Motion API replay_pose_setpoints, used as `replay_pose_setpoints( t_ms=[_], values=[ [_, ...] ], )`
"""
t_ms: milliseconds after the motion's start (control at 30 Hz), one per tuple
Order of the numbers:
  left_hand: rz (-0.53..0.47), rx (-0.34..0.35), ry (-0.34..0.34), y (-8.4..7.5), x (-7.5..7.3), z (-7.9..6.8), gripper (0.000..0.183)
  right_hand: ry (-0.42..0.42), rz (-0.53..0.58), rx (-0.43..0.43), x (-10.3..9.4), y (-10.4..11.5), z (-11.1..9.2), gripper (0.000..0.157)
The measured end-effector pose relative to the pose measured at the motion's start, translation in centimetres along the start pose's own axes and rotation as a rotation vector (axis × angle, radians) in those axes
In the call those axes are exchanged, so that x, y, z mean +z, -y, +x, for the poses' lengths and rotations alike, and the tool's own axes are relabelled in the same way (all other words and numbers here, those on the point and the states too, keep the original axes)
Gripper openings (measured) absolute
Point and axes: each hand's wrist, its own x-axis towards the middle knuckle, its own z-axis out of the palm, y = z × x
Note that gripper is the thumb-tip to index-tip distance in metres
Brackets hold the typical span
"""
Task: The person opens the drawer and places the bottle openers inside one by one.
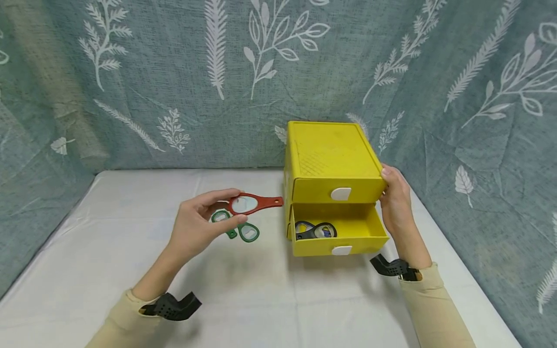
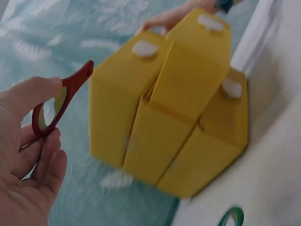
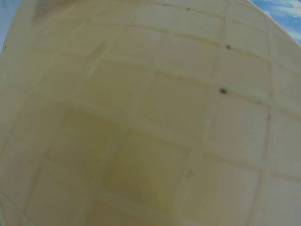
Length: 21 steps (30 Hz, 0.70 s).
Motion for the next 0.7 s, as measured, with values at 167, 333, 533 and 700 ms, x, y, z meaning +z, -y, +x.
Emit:
replay_pose_setpoints(
  t_ms=[167, 333, 533, 700],
  values=[
    [0.032, 0.064, 0.051, -1.8, 3.6, 0.8, 0.046, -0.009, -0.003, 0.007, 0.1, 0.0, 0.1, 0.035],
    [-0.012, 0.102, 0.086, -2.3, 6.0, 1.4, 0.042, -0.002, -0.001, 0.010, 0.2, 0.1, 0.1, 0.035],
    [-0.009, 0.108, 0.105, -2.0, 8.0, 1.8, 0.041, 0.004, -0.009, 0.003, 0.2, 0.1, 0.0, 0.036],
    [0.042, 0.160, 0.106, -1.6, 9.3, 2.1, 0.042, 0.003, 0.001, -0.002, 0.0, 0.1, 0.0, 0.035]
  ],
)
